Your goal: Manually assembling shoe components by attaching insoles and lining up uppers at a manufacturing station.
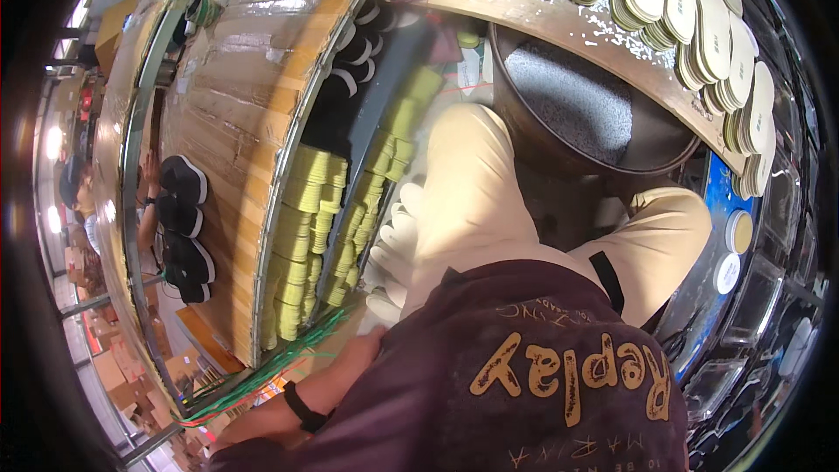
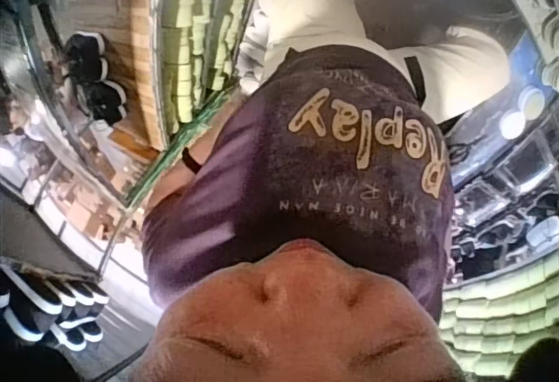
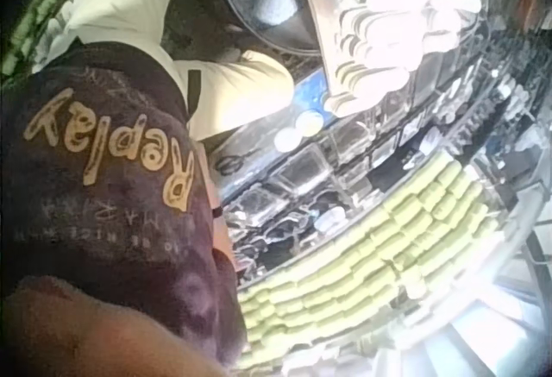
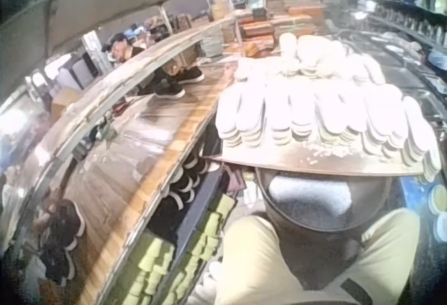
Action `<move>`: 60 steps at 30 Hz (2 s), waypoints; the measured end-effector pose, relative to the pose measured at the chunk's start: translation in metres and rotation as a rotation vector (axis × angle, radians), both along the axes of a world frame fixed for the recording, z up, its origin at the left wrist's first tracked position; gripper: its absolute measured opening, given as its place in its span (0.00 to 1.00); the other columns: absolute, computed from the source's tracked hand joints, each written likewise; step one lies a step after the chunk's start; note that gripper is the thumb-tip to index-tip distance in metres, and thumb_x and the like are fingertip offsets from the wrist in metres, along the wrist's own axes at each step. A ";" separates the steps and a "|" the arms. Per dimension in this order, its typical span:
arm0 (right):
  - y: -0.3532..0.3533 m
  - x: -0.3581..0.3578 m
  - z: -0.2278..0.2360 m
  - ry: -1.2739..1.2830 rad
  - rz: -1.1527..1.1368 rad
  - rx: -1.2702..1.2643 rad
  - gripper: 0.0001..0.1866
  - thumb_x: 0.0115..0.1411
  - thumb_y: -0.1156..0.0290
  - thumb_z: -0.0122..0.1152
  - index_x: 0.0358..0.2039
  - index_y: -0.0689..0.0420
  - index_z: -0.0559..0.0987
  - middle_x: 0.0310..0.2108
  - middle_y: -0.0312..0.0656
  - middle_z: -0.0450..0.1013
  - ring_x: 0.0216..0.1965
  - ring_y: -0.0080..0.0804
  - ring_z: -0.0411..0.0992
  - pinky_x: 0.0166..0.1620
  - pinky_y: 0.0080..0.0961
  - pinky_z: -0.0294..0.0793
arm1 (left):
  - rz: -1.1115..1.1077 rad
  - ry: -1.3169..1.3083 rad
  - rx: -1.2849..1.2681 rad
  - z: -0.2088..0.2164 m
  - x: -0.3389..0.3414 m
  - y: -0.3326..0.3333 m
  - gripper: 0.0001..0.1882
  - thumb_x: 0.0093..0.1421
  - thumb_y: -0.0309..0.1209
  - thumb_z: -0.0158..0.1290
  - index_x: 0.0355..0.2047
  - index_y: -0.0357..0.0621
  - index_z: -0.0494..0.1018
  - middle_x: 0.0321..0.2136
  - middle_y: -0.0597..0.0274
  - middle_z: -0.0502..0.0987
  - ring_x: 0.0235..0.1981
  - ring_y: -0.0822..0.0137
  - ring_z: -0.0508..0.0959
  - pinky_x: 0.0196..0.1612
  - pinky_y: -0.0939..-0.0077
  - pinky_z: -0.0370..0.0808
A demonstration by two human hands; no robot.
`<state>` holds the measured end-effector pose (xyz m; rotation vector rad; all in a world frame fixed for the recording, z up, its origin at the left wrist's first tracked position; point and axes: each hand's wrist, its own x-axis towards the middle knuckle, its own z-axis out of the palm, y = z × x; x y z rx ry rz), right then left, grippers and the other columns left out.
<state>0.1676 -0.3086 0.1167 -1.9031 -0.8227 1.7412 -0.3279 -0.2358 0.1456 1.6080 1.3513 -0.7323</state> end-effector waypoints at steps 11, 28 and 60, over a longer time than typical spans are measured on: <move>0.000 -0.041 0.047 -0.083 -0.226 0.134 0.16 0.56 0.74 0.63 0.44 0.67 0.75 0.35 0.39 0.77 0.34 0.19 0.72 0.37 0.21 0.73 | 0.024 -0.839 0.141 -0.033 0.167 0.117 0.18 0.49 0.18 0.60 0.41 0.40 0.71 0.40 0.57 0.78 0.40 0.63 0.79 0.44 0.73 0.76; -0.011 -0.025 -0.018 -0.207 -0.041 0.050 0.27 0.56 0.54 0.64 0.44 0.67 0.74 0.34 0.53 0.77 0.33 0.38 0.76 0.39 0.31 0.73 | -0.402 -0.885 0.069 -0.058 0.194 0.139 0.22 0.57 0.38 0.60 0.46 0.35 0.71 0.35 0.55 0.78 0.36 0.63 0.77 0.40 0.71 0.74; 0.025 0.028 -0.009 -0.639 -0.458 0.369 0.09 0.54 0.70 0.63 0.34 0.60 0.76 0.27 0.43 0.76 0.29 0.32 0.75 0.36 0.28 0.73 | 0.248 -1.015 0.119 -0.072 0.252 0.194 0.10 0.67 0.31 0.46 0.42 0.36 0.72 0.34 0.63 0.77 0.35 0.76 0.74 0.43 0.78 0.74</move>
